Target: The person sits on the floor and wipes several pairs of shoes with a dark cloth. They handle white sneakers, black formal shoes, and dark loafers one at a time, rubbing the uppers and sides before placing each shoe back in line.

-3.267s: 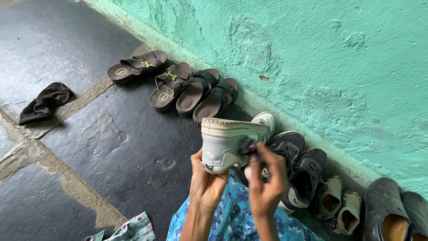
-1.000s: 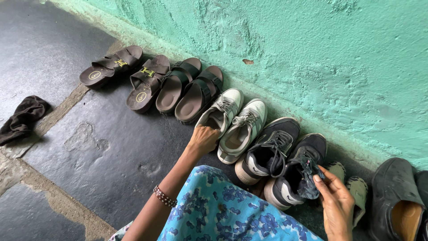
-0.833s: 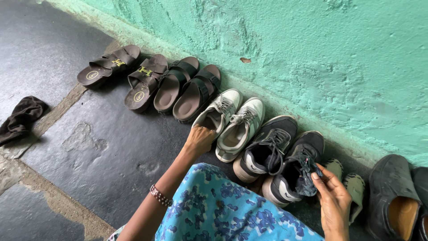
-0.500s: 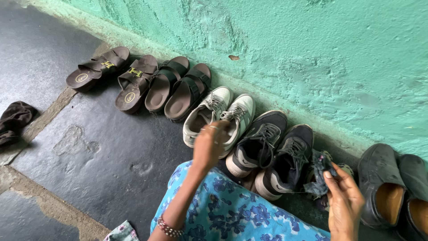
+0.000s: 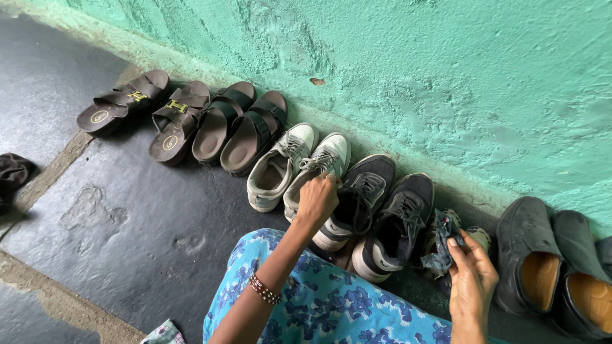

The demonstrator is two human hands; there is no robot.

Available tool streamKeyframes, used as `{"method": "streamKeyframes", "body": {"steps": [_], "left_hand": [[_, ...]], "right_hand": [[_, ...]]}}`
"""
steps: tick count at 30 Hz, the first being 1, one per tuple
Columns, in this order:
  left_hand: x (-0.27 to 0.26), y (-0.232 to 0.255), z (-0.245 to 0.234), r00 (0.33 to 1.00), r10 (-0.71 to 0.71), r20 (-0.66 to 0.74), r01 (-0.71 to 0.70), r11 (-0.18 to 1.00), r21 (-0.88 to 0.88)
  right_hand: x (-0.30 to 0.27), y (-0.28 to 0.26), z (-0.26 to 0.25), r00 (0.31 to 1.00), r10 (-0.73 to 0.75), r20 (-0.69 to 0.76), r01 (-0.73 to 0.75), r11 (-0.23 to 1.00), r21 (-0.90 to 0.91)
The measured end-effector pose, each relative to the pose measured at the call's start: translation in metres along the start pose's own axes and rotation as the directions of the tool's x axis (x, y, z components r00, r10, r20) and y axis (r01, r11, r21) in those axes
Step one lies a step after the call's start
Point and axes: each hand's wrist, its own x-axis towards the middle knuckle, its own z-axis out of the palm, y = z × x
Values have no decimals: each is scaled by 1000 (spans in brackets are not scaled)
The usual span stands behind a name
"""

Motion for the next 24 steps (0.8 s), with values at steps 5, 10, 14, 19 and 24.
{"method": "streamKeyframes", "body": {"steps": [5, 10, 14, 19, 24], "left_hand": [[-4, 8, -33, 985, -131, 115, 161, 933, -321], [1, -66, -80, 842, -450, -297, 15, 571, -821], [20, -166, -88, 634, -659, -405, 338, 707, -621], [61, -198, -70, 761, -645, -72, 402, 556, -727], [97, -189, -49, 730, -659, -180, 541, 719, -437]], "right_hand": [[6, 16, -5, 999, 35, -10, -35, 999, -31], [6, 23, 1, 999, 1, 41, -1, 1000, 16], [10, 29, 12, 999, 46, -28, -48, 996, -74], [23, 49, 16, 1000, 2, -31, -5, 995, -102], [23, 50, 10, 999, -33, 16, 34, 993, -115]]}}
